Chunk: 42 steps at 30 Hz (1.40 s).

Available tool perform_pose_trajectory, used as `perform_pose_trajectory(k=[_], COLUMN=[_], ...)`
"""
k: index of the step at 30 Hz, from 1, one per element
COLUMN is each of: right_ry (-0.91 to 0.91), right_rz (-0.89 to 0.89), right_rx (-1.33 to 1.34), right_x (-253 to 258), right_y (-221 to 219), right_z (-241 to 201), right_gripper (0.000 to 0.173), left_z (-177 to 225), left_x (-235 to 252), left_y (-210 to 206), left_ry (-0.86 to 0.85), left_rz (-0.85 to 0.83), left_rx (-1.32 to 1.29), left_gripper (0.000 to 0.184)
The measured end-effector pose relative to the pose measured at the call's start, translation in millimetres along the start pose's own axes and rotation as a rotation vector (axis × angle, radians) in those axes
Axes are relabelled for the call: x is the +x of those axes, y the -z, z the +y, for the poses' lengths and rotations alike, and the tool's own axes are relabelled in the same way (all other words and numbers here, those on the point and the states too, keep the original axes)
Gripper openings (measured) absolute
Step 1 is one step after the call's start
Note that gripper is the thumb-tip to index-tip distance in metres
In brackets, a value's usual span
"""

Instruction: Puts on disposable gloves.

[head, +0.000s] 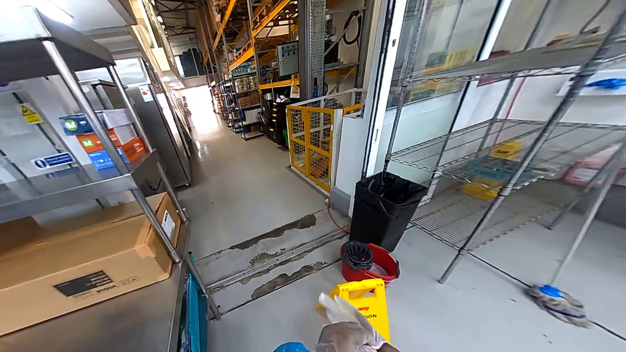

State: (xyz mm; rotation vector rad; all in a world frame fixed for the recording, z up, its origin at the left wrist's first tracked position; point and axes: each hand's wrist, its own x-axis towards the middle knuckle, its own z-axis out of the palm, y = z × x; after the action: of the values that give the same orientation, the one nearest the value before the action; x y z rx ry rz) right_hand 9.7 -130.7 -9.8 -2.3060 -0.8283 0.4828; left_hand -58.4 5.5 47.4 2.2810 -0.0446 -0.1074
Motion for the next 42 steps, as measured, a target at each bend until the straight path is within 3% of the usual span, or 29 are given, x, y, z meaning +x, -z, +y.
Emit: perform_pose_trajectory(k=[3, 4, 6, 9, 13, 17, 20, 23, 26, 28, 31, 34, 37, 42], right_ry=[0.093, 0.099, 0.105, 0.103, 0.001, -0.16, -0.135, -0.081, 0.129, 0.22, 0.204, 0.209, 0.19, 0.147], right_rz=[0.208, 0.275, 0.294, 0.228, 0.219, 0.225, 0.231, 0.428, 0.822, 0.936, 0.951, 0.932, 0.841, 0.632], right_rx=[0.35, 0.475, 0.779, 1.276, 1.484, 1.661, 1.792, 1.683, 1.15, 0.931, 0.838, 0.777, 0.751, 0.726], right_x=[4.1, 4.3, -1.3, -2.1, -1.3, -11.4, -6.4, -1.6, 5.2, 9.7, 12.9, 16.3, 17.1, 7.6], right_y=[-4.3, -4.5, 5.4, 2.1, 9.5, 36.8, 41.4, 42.0, 17.4, 10.8, 8.0, 10.0, 6.3, -2.7], right_z=[22.0, 22.4, 7.4, 3.8, 4.7, -29.6, -31.2, -38.3, -35.7, -32.3, -28.9, -20.9, -20.3, -33.3], right_gripper=[0.036, 0.028, 0.018, 0.034, 0.035, 0.038, 0.041, 0.036, 0.039, 0.034, 0.026, 0.027, 0.034, 0.036], left_z=[-4.0, -5.9, -6.0, -6.0, -10.6, -9.6, -9.4, -6.7, -5.2, -7.4, -4.9, 12.1, 21.9, 17.7], left_x=[-2.0, -3.6, -7.0, -6.6, -2.8, -2.5, 0.2, 3.8, 2.0, 4.0, 5.6, 7.0, 9.8, 21.3], left_y=[-5.4, -7.3, -10.6, -11.2, -14.4, -14.8, -15.8, -21.3, -27.4, -32.4, -33.6, -28.5, -27.5, -16.3], left_ry=[-0.07, -0.092, -0.153, -0.215, -0.256, -0.314, -0.359, -0.364, -0.39, -0.412, -0.372, -0.168, -0.021, 0.022], left_rz=[0.014, 0.038, 0.117, 0.19, 0.196, 0.233, 0.242, 0.233, 0.235, 0.325, 0.362, 0.277, 0.355, 0.496], left_rx=[0.048, 0.04, -0.003, -0.07, -0.147, -0.198, -0.195, -0.222, -0.251, -0.321, -0.437, -0.46, -0.563, -1.099], left_gripper=[0.028, 0.028, 0.026, 0.023, 0.02, 0.017, 0.017, 0.017, 0.016, 0.012, 0.013, 0.017, 0.017, 0.012])
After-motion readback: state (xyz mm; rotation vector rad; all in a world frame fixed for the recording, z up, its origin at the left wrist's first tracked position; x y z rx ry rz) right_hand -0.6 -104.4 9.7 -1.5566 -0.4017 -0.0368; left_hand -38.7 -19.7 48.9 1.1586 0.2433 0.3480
